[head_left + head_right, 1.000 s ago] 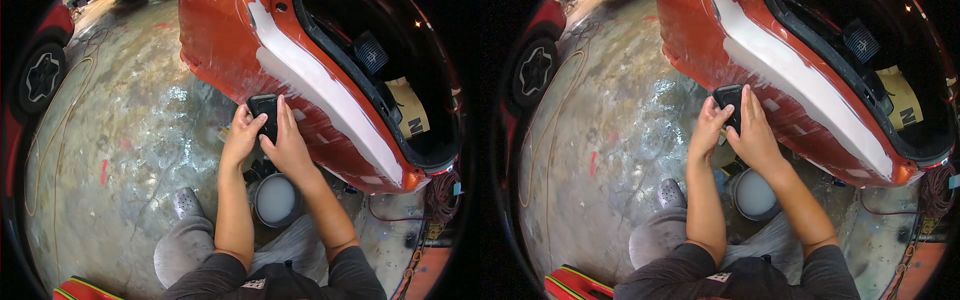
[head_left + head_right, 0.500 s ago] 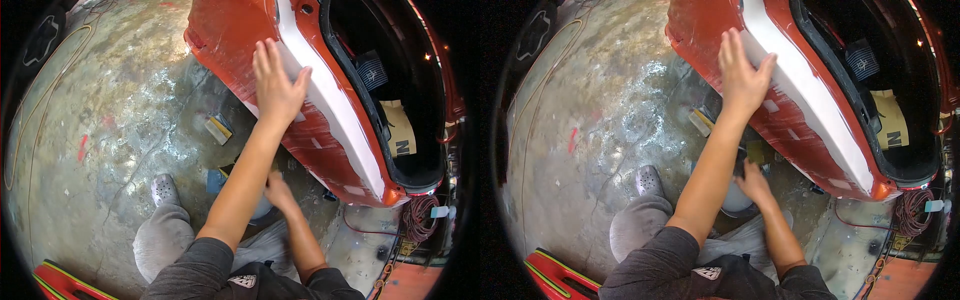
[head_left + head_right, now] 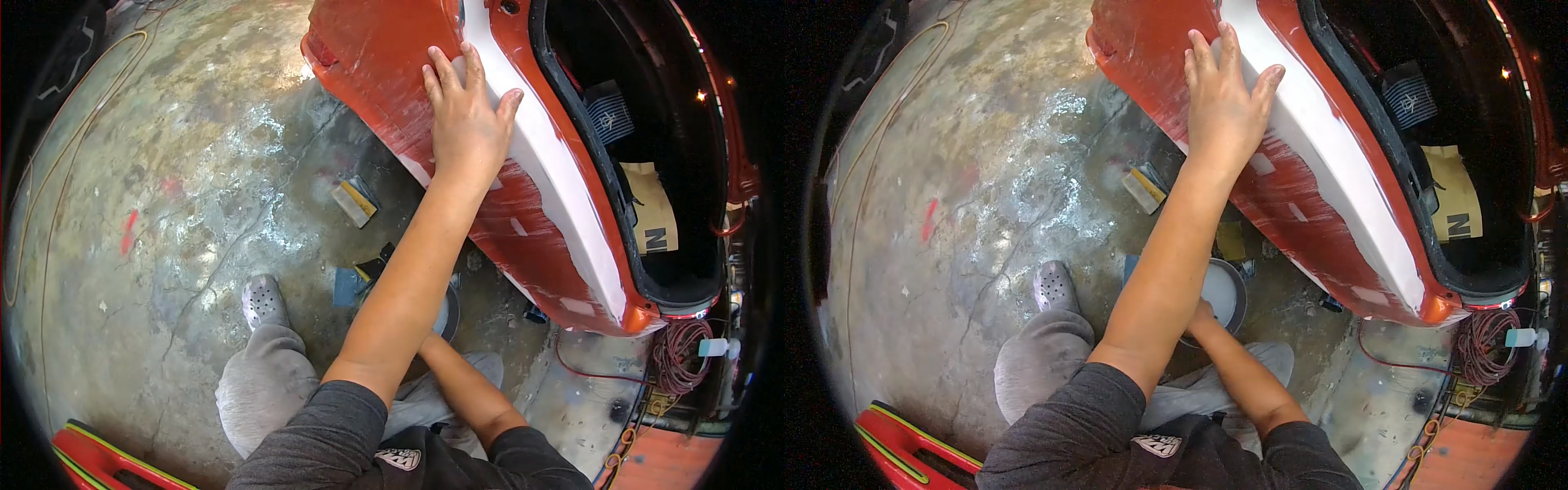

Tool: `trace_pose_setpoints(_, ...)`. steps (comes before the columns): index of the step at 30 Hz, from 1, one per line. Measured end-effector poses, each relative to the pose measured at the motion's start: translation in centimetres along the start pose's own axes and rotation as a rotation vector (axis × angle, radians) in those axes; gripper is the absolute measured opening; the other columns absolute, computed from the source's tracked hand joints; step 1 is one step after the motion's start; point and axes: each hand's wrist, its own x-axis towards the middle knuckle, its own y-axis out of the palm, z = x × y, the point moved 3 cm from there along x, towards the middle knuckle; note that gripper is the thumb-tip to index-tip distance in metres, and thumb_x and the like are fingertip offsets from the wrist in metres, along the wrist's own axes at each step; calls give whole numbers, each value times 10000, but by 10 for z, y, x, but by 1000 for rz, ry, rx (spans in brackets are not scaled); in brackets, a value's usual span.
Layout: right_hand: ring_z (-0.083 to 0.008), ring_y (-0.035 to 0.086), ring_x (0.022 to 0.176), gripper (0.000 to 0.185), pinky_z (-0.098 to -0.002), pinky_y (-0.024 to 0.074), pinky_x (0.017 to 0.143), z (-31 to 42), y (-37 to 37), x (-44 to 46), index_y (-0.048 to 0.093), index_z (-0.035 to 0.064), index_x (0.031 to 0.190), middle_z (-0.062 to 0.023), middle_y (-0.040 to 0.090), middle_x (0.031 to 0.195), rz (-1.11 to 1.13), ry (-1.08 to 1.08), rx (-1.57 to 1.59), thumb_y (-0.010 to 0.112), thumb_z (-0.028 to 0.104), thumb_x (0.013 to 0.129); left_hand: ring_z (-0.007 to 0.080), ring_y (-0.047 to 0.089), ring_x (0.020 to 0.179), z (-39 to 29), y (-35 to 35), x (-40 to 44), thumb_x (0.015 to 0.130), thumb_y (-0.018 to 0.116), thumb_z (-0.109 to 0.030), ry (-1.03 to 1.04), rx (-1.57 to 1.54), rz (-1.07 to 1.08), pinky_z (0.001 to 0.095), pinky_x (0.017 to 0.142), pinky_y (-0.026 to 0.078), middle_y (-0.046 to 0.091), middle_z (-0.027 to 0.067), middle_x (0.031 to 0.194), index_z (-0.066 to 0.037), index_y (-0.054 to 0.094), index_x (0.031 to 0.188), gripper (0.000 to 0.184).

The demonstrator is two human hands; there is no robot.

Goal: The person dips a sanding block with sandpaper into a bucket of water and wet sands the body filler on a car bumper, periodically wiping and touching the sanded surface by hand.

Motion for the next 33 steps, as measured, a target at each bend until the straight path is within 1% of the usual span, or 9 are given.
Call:
trace_pose_setpoints(4,-466,642,1154,511,-531,548,943,-4,-80,-55,604,69,1396,-329,597,1339,-42,-79,-124,627,354,973,611,240,1478,-3,-7,0,973,676,-446,-15,23,61,576,1183,346,225,402,1614,-54,398,1577,772)
trace_pose_setpoints(7,-460,658,1081,466,-523,558,903,17,-198,-143,644,68,1352,-354,615,1257,-356,-231,-225,649,322,961,593,239,1488,-6,-6,-7,1005,639,-385,-28,-36,56,578,1198,318,264,380,1613,-89,432,1568,669)
trace_pose_setpoints(12,-420,613,1237,489,-454,506,1034,67,-375,-245,643,96,1381,-230,579,1418,-872,-215,-418,737,125,901,526,122,1547,31,10,-3,1071,507,-353,-147,-88,-186,564,1250,184,153,340,1667,-56,331,1609,640)
trace_pose_setpoints(15,-392,580,1252,445,-473,475,1053,64,-445,-220,653,128,1352,-169,584,1404,-1195,-605,-627,728,152,914,478,35,1578,41,35,1,1103,387,-415,-212,-80,-209,575,1264,94,52,294,1705,-52,192,1652,686)
trace_pose_setpoints(22,-359,551,1274,441,-472,450,1078,58,-503,-141,697,198,1318,-111,599,1413,-1279,-859,-841,744,145,883,437,71,1590,47,49,-1,1113,333,-369,-194,-90,-340,597,1261,50,80,223,1729,-113,186,1669,629)
trace_pose_setpoints(23,-348,523,1322,570,-463,413,1133,64,-517,-129,658,227,1394,-96,536,1520,-1283,-867,-882,750,51,860,435,75,1590,50,50,1,1114,333,-360,-182,-92,-356,593,1263,53,83,223,1728,-116,190,1669,623)
trace_pose_setpoints(25,-395,487,1333,531,-492,401,1117,112,-529,-133,593,80,1419,-182,520,1498,-1239,-817,-876,705,168,908,432,81,1590,53,51,-3,1117,332,-340,-158,-95,-360,584,1265,59,88,225,1727,-120,196,1669,610)
trace_pose_setpoints(26,-375,553,1209,483,-487,457,1022,112,-533,-126,660,168,1338,-124,590,1410,-1369,-968,-832,741,98,868,438,91,1587,52,50,-4,1119,327,-335,-161,-86,-350,573,1267,67,96,223,1727,-119,199,1668,604)
trace_pose_setpoints(33,-344,509,1360,570,-481,431,1153,50,-511,-131,683,252,1362,-85,552,1513,-1175,-759,-984,758,32,842,456,96,1581,53,45,-2,1113,334,-324,-174,-46,-338,598,1258,78,89,233,1724,-108,207,1664,606)
